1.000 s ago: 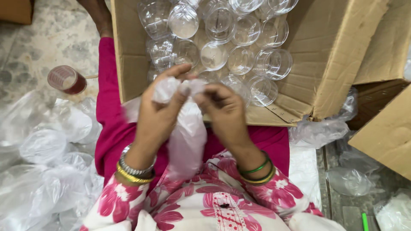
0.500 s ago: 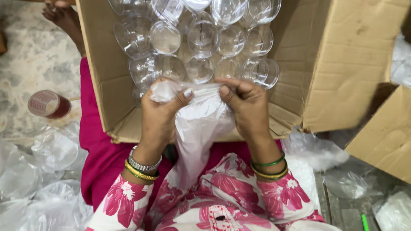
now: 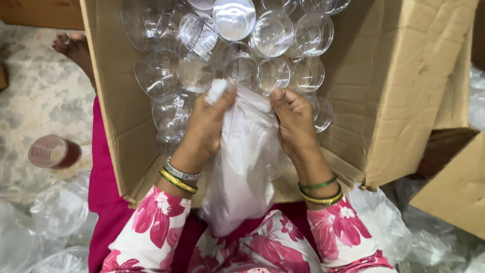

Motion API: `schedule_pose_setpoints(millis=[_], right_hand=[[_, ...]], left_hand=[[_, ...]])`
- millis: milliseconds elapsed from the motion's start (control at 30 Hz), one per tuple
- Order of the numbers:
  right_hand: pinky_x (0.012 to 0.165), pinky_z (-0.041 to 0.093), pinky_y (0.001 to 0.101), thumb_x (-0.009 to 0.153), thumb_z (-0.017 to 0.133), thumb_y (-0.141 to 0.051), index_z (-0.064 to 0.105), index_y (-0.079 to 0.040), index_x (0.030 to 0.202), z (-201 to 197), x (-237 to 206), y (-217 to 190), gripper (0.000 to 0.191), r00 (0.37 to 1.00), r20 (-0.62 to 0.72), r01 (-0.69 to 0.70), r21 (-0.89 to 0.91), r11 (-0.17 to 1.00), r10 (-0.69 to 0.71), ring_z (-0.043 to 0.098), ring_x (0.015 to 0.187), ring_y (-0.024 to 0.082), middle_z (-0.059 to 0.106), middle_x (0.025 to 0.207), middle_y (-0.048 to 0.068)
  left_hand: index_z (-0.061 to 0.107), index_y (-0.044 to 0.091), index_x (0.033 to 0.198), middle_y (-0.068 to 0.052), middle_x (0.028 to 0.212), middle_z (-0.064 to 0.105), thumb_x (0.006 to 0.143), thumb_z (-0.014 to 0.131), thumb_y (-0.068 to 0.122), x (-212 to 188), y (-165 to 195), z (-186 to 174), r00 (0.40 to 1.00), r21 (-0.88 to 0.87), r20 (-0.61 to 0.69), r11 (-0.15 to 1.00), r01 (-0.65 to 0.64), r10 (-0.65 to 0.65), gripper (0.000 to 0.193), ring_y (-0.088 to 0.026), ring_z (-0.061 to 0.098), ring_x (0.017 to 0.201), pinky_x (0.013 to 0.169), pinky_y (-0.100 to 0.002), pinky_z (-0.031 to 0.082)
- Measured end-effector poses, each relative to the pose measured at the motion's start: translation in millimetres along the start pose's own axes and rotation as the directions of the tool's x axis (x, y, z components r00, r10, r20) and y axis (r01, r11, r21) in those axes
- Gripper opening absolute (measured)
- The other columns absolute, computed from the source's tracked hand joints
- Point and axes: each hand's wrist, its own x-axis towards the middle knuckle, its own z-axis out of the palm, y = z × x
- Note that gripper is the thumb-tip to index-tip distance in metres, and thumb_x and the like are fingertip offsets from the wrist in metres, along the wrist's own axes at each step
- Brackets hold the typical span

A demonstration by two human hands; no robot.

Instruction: The person sits on the floor with a cardboard box of clear plastic containers on their lap. They open plastic bags, insert a container into each bag, and place the bagged containers back into the box, repeating the process one container at a time.

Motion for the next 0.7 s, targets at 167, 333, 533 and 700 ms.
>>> schedule_pose_setpoints(millis=[167, 333, 533, 700], right_hand=[[0.083, 0.059, 0.0345, 0.103, 0.056, -0.036, 0.068, -0.009, 0.112, -31.3, 56.0, -33.8, 0.031, 0.955, 0.018, -0.269, 0.477, 0.837, 0.297, 0.069, 0.094, 0.017, 0.071, 0.103, 0.003], [0.084, 0.061, 0.0327, 0.095, 0.066, -0.023, 0.070, -0.004, 0.110, -27.7, 70.9, -47.4, 0.024, 0.995, 0.027, -0.104, 0.238, 0.966, 0.100, 0.070, 0.096, 0.017, 0.072, 0.109, 0.008], [0.070, 0.052, 0.0225, 0.093, 0.074, -0.001, 0.078, 0.000, 0.101, 16.9, 62.5, 10.0, 0.009, 0.968, -0.051, 0.195, -0.461, 0.866, -0.246, 0.064, 0.081, 0.008, 0.073, 0.097, 0.003], [0.071, 0.053, 0.0198, 0.093, 0.076, -0.007, 0.078, -0.001, 0.100, 0.7, 59.3, 13.7, 0.009, 0.987, -0.142, 0.058, -0.146, 0.988, -0.079, 0.066, 0.076, 0.006, 0.076, 0.088, 0.000]], left_hand=[[0.057, 0.006, 0.085, -0.005, 0.094, 0.068, 0.120, 0.057, 0.022, 30.8, 23.2, -27.3, 0.905, -0.383, 0.423, 0.898, 0.215, -0.036, 0.038, -0.015, 0.064, 0.089, 0.082, -0.031, 0.053], [0.065, 0.004, 0.098, -0.003, 0.090, 0.070, 0.094, 0.055, 0.036, 51.0, 10.4, -30.6, 0.961, -0.006, -0.132, 0.970, 0.242, -0.241, 0.034, -0.013, 0.067, 0.079, 0.074, -0.026, 0.055], [0.067, 0.000, 0.100, -0.006, 0.094, 0.070, 0.091, 0.077, 0.020, 66.2, -33.4, -23.9, 0.985, 0.111, 0.159, 0.991, -0.077, 0.059, 0.023, -0.013, 0.066, 0.081, 0.074, -0.030, 0.055], [0.070, 0.004, 0.103, -0.002, 0.093, 0.072, 0.090, 0.064, 0.004, 69.2, -57.4, -44.3, 0.996, 0.283, -0.035, 0.957, -0.065, 0.078, 0.015, -0.010, 0.068, 0.080, 0.071, -0.028, 0.056]])
